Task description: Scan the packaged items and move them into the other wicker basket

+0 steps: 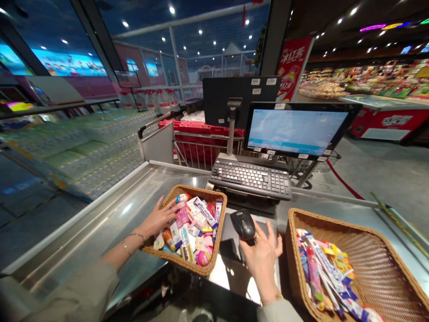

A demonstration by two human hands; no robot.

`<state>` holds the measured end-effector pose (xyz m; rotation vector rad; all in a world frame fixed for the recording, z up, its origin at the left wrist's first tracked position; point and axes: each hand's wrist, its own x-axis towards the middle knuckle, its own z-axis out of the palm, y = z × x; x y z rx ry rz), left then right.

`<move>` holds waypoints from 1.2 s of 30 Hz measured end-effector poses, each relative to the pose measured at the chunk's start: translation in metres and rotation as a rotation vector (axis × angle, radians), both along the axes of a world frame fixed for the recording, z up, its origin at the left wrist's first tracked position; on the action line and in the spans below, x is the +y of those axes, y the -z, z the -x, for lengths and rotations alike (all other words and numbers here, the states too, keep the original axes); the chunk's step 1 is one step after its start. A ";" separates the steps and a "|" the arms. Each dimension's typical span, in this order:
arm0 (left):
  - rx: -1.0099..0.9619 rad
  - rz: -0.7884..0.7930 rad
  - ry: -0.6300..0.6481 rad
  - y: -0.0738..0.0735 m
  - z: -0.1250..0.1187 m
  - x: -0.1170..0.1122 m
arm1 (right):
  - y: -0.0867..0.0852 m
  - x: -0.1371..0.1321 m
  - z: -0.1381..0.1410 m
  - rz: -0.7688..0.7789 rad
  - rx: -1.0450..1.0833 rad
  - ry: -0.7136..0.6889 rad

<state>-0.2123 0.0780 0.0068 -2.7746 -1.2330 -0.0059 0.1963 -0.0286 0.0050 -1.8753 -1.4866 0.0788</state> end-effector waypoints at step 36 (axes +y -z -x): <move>-0.284 -0.140 -0.434 0.047 -0.033 0.014 | -0.009 -0.011 -0.013 -0.012 0.000 0.064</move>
